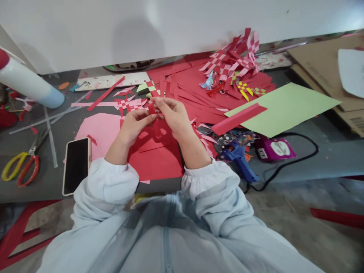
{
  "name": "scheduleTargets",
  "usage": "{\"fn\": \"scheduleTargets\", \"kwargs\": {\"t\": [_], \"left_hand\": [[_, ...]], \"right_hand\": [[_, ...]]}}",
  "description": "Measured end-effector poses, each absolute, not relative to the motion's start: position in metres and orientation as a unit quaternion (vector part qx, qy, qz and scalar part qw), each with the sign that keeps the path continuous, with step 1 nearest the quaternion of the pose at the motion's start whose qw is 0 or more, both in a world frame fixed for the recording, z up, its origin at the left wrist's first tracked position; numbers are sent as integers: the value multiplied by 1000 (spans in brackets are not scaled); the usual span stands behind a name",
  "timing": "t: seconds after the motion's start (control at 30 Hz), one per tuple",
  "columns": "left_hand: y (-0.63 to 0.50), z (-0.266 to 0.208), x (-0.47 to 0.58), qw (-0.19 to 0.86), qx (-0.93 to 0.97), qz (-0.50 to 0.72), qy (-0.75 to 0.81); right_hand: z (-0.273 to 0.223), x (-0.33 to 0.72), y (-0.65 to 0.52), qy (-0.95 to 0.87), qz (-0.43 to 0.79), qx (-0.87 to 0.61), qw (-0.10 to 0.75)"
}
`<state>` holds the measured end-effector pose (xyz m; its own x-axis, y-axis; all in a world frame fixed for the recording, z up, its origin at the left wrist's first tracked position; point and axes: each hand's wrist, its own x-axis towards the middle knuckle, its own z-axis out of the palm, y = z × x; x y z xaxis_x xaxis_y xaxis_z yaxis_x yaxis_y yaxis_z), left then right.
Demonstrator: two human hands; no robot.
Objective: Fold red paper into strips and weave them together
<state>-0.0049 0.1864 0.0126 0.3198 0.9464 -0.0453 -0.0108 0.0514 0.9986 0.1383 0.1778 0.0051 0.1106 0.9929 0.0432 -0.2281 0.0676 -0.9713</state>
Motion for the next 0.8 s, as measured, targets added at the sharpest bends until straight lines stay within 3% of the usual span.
{"fn": "scheduleTargets", "kwargs": {"t": [0.13,0.53,0.8], "left_hand": [[186,14,-6,566,576,397,435],[182,16,-8,552,633,310,445],[181,17,-8,585,622,298,427]], "right_hand": [[8,146,177,-460,544,-439,548],[2,151,185,-337,513,-457,643],[0,153,186,-362,505,-462,632]]}}
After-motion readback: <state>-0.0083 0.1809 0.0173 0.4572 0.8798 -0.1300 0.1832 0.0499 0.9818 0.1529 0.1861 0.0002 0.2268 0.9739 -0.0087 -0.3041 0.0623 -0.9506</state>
